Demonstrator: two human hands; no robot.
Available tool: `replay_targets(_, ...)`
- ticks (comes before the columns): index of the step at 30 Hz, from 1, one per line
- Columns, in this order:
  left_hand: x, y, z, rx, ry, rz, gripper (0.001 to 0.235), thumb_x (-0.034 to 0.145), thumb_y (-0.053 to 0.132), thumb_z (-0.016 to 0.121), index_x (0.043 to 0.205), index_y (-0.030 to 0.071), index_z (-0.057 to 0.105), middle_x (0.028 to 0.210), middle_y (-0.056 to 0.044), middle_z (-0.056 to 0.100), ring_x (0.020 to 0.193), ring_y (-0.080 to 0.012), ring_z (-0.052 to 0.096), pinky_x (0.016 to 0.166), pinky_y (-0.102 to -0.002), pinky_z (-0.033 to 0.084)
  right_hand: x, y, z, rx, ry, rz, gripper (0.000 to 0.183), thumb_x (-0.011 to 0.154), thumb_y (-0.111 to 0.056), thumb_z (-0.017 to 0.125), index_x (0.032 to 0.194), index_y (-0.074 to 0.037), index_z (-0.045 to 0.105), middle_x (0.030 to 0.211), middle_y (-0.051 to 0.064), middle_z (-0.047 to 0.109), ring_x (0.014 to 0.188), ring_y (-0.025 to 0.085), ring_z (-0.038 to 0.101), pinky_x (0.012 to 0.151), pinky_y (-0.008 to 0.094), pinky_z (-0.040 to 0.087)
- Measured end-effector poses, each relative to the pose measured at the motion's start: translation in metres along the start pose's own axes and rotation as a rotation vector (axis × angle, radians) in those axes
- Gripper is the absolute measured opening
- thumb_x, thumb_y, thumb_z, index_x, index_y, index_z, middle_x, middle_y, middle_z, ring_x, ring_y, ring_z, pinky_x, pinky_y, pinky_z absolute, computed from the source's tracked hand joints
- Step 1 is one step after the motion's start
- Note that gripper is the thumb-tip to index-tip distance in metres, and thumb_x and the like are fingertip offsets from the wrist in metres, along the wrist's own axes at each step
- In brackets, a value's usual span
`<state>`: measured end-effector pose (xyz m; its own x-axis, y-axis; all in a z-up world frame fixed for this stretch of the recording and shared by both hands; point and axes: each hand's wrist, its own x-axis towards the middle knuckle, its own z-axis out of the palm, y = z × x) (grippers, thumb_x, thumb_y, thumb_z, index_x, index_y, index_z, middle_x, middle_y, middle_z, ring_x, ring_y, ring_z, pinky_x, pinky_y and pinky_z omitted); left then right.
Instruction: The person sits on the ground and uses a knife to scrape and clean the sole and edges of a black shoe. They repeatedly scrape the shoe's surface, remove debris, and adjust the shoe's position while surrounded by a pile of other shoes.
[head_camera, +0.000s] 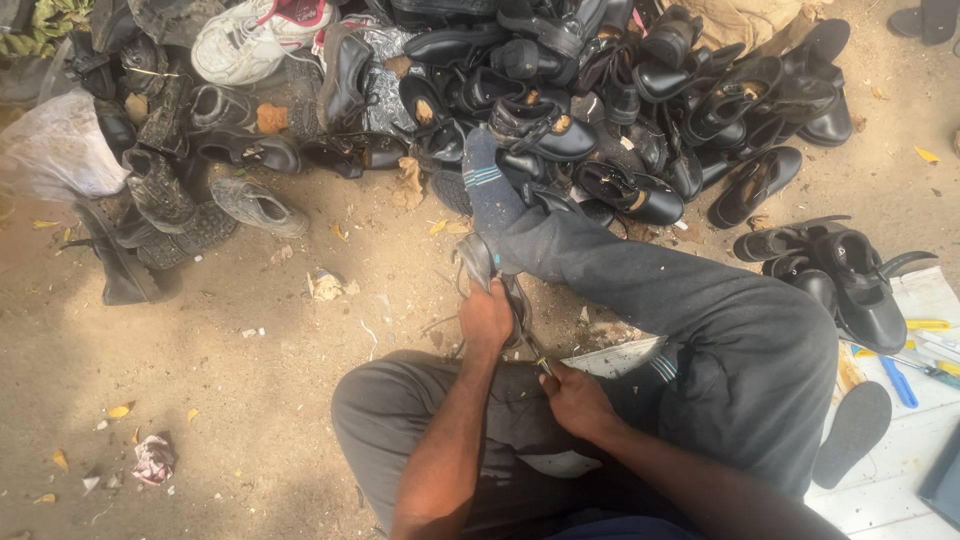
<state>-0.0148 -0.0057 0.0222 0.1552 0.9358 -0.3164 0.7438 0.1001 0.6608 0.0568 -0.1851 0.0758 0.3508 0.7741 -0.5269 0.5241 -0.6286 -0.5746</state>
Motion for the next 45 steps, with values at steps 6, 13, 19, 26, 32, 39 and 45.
replay_targets(6,0.007,-0.018,0.006,-0.18,0.116,0.131,0.048,0.101,0.036,0.05,0.122,-0.006,0.062,0.098,-0.033,0.071,0.094,-0.052,0.066,0.086,-0.058,0.05,-0.009,-0.002,0.023,-0.073,-0.057,-0.074,0.034,0.103,-0.031,0.049,0.127,-0.009,0.057,0.091,0.024,0.072,0.087,0.044,0.072,0.081,0.056,0.054)
replay_targets(13,0.003,0.003,-0.001,-0.741,-0.155,-0.037,0.044,0.098,0.028,0.05,0.113,-0.012,0.062,0.086,-0.02,0.068,0.066,-0.0274,0.072,0.047,-0.036,0.06,-0.04,0.0,0.011,-0.178,-0.062,-0.101,0.039,0.099,-0.03,0.054,0.134,-0.013,0.055,0.092,0.022,0.074,0.089,0.044,0.07,0.081,0.057,0.054)
replay_targets(19,0.006,0.003,-0.007,-0.736,-0.195,-0.083,0.041,0.097,0.024,0.052,0.115,-0.012,0.06,0.088,-0.02,0.068,0.07,-0.0282,0.072,0.049,-0.038,0.064,-0.07,0.021,-0.032,-0.025,0.161,0.023,0.05,0.096,-0.027,0.054,0.143,-0.011,0.051,0.086,0.023,0.074,0.083,0.041,0.075,0.08,0.052,0.057)
replay_targets(26,0.003,-0.005,0.001,-0.818,-0.181,-0.105,0.039,0.097,0.023,0.051,0.115,-0.01,0.059,0.09,-0.016,0.065,0.073,-0.0274,0.071,0.053,-0.039,0.064,0.008,0.021,0.002,-0.107,0.239,-0.094,0.052,0.095,-0.022,0.057,0.142,-0.002,0.051,0.086,0.027,0.072,0.084,0.045,0.072,0.082,0.054,0.056)
replay_targets(32,0.019,-0.026,0.016,-1.142,-0.248,-0.202,0.032,0.096,0.017,0.05,0.109,-0.011,0.054,0.081,-0.022,0.066,0.062,-0.0314,0.071,0.052,-0.044,0.064,-0.006,0.019,0.026,-0.015,0.128,-0.061,0.058,0.096,-0.021,0.052,0.151,-0.003,0.042,0.086,0.03,0.071,0.088,0.05,0.068,0.085,0.056,0.051)
replay_targets(39,0.026,-0.033,0.021,-1.266,-0.288,-0.245,0.029,0.095,0.016,0.05,0.108,-0.011,0.052,0.078,-0.02,0.065,0.06,-0.0332,0.071,0.053,-0.049,0.065,0.033,0.013,0.039,0.244,0.229,-0.106,0.045,0.099,-0.022,0.056,0.133,0.007,0.055,0.093,0.03,0.069,0.085,0.049,0.07,0.077,0.053,0.056)
replay_targets(45,0.038,-0.057,0.01,-1.192,-0.298,-0.48,0.031,0.097,0.021,0.044,0.106,-0.008,0.053,0.076,-0.027,0.064,0.057,-0.0382,0.068,0.05,-0.047,0.062,0.017,0.013,0.045,0.126,0.077,-0.105,0.048,0.098,-0.023,0.056,0.139,0.001,0.05,0.086,0.029,0.07,0.083,0.042,0.071,0.079,0.051,0.054)
